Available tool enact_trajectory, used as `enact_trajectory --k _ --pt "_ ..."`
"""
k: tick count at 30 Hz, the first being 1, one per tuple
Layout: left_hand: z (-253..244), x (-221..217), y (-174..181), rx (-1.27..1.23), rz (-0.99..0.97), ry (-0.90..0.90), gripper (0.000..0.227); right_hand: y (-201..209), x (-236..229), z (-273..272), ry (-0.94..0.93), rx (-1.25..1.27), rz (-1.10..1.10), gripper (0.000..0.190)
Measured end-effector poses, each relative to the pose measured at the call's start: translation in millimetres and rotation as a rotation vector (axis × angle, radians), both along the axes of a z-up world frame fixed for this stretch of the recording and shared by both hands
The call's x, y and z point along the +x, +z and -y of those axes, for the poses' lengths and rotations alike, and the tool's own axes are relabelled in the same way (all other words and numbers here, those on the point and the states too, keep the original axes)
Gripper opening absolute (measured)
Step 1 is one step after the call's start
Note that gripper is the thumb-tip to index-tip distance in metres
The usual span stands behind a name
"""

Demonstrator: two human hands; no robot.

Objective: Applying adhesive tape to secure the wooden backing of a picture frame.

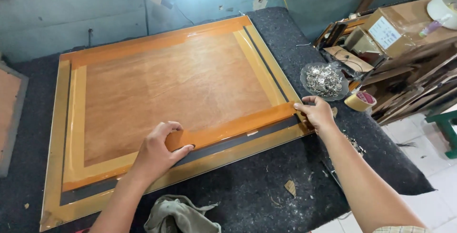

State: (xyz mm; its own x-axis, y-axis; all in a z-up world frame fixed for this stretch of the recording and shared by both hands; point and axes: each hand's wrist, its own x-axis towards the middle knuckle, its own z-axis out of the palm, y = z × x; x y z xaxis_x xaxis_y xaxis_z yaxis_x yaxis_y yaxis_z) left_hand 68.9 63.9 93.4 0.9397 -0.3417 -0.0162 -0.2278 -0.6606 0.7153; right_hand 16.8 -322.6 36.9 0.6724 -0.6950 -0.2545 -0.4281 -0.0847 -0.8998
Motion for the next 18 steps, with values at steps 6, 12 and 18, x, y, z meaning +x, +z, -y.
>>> enact_trajectory --k 6,12,18 --pt "2.6 2.5 0.6 0.009 0.037 -0.036 0.042 0.0 5.1 2.4 0.017 0.002 0.001 0.045" --pt "2.2 4.1 1.7 0.038 0.034 -0.05 0.042 -0.5 2.9 -0.3 0.022 -0.042 -0.026 0.044" --pt "3.8 0.3 6.2 0.053 0.013 -0.023 0.043 8.4 -2.6 -13.1 0.053 -0.131 -0.033 0.049"
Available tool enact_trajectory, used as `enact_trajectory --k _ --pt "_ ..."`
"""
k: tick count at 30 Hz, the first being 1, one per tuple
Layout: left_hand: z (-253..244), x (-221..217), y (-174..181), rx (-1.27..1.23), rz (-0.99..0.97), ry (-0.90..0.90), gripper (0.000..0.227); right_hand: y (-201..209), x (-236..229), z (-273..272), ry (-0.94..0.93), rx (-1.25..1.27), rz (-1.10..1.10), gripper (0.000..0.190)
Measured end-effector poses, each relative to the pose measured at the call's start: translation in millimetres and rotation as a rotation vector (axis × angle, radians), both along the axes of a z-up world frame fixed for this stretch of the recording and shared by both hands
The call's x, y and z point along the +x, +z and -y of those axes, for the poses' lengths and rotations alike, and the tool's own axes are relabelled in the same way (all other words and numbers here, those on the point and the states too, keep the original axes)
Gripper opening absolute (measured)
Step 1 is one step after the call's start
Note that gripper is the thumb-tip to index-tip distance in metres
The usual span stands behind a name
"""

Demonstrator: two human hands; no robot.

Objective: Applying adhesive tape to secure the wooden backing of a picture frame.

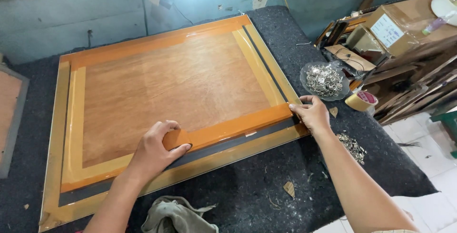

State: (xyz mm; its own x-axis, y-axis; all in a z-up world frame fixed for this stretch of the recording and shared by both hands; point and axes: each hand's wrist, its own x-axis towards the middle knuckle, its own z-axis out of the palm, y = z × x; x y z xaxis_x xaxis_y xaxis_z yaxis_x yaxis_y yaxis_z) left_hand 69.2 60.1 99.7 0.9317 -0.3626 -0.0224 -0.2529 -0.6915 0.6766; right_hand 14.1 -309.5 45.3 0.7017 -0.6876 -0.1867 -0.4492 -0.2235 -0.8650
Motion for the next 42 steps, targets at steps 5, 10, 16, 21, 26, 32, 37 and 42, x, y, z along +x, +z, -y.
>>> enact_trajectory --k 5,10,16,21,26,32,37,42 --pt "-1.3 1.7 -4.0 -0.023 0.028 -0.007 0.044 -29.0 3.2 8.7 0.028 -0.253 -0.094 0.045" --pt "-2.6 3.5 -10.7 -0.031 0.05 -0.002 0.044 -26.6 -17.4 -22.6 0.036 -0.577 0.056 0.031" --pt "-3.9 3.1 -10.0 -0.054 0.078 -0.013 0.044 -51.0 -29.4 -39.1 0.19 -0.893 -0.078 0.037" --pt "-3.8 3.1 -12.2 -0.056 0.076 -0.004 0.043 -65.6 -8.1 -28.3 0.153 -0.726 -0.209 0.041" --pt "-4.6 4.0 -13.7 -0.065 0.062 0.006 0.045 -87.7 5.5 6.5 0.003 -0.456 -0.241 0.035" --pt "-5.2 3.5 -16.5 -0.08 0.065 0.014 0.044 -91.4 5.9 14.8 -0.029 -0.407 -0.281 0.035" --pt "-4.9 3.1 -17.3 -0.082 0.067 0.017 0.044 -47.2 10.8 -11.9 0.128 -0.465 -0.278 0.042" --pt "-5.1 3.5 -14.8 -0.054 0.088 -0.014 0.043 -12.9 -7.2 -36.9 0.369 -0.578 -0.381 0.053"
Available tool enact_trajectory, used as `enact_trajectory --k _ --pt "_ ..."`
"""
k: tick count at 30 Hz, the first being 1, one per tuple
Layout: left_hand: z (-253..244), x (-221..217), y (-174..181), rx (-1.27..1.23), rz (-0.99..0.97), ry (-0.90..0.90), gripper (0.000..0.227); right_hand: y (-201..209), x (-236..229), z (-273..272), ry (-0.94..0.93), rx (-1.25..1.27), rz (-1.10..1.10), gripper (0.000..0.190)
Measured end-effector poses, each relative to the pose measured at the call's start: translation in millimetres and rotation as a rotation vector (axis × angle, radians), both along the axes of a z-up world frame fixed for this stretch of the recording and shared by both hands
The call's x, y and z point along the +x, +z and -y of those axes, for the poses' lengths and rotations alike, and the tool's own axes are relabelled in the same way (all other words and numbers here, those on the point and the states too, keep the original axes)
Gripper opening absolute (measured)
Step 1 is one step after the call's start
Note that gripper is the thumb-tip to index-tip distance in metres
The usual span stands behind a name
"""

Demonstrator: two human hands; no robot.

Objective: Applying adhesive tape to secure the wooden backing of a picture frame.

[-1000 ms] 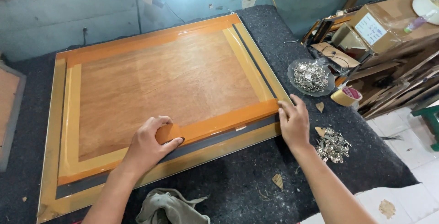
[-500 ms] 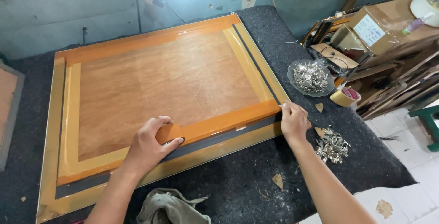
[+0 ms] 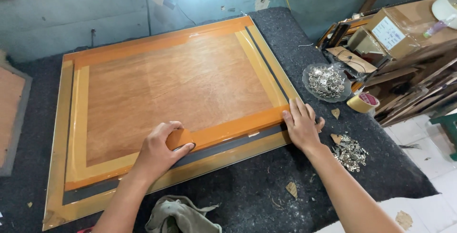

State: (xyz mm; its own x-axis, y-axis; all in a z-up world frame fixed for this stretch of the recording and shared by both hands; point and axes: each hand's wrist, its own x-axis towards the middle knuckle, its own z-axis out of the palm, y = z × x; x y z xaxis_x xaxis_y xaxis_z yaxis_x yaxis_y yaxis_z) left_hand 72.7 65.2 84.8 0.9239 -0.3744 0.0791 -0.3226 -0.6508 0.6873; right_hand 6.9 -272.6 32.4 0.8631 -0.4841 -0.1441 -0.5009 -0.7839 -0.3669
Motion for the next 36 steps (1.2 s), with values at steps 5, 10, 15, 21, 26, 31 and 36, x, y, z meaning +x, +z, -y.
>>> enact_trajectory --k 5,10,15,21,26,31,36 --pt "4.5 0.7 3.1 0.096 0.028 -0.023 0.042 -0.9 -14.5 -3.8 0.084 -0.148 0.003 0.056" --pt "9.1 -0.6 5.8 0.204 -0.003 -0.01 0.042 -7.8 -15.8 -32.7 0.169 -0.472 0.092 0.056" --pt "11.3 0.0 9.2 0.239 -0.001 -0.01 0.041 6.4 -14.5 -120.0 0.504 -0.278 0.156 0.062" --pt "12.7 1.8 12.5 0.246 -0.025 -0.018 0.04 6.8 -14.4 -132.8 0.617 -0.267 0.116 0.056" --pt "11.6 4.2 9.6 0.223 -0.023 -0.022 0.039 -12.9 -21.9 -36.1 0.297 -0.387 0.053 0.055" --pt "10.9 3.8 5.3 0.218 -0.001 -0.03 0.04 -29.4 -23.2 -7.7 0.173 -0.52 0.064 0.059" --pt "11.4 4.2 3.8 0.237 0.014 -0.036 0.04 -2.8 -23.8 -90.1 0.266 -0.42 0.077 0.058"
